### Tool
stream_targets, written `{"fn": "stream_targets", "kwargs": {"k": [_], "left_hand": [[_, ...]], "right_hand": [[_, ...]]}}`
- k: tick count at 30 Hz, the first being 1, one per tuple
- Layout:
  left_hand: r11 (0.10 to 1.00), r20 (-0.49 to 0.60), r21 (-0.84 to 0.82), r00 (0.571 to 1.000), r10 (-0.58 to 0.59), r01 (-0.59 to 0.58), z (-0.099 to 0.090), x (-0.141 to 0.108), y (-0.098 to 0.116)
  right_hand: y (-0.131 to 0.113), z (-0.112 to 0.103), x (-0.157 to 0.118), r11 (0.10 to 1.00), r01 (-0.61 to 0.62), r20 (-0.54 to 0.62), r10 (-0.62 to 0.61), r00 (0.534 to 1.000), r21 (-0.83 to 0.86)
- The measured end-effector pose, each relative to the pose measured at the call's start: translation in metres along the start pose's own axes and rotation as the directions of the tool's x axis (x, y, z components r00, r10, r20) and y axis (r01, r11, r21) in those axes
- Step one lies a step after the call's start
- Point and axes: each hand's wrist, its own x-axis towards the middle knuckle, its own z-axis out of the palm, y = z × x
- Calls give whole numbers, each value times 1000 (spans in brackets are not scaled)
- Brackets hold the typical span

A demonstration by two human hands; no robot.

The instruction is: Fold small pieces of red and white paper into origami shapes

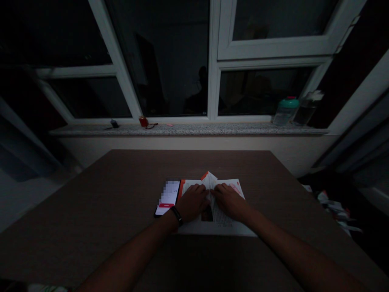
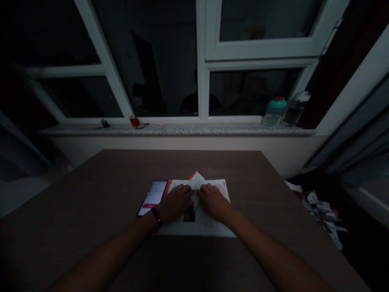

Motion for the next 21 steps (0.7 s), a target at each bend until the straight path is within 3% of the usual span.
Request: {"fn": "stream_targets", "kwargs": {"k": [7,21], "left_hand": [[995,-15,-38,995,-94,93,1,8,1],[996,-69,-67,995,-70,66,4,0,5]], "right_hand": [[0,3,6,992,-66,-58,73,996,110],[1,6,3,986,-80,-53,88,995,144]]}}
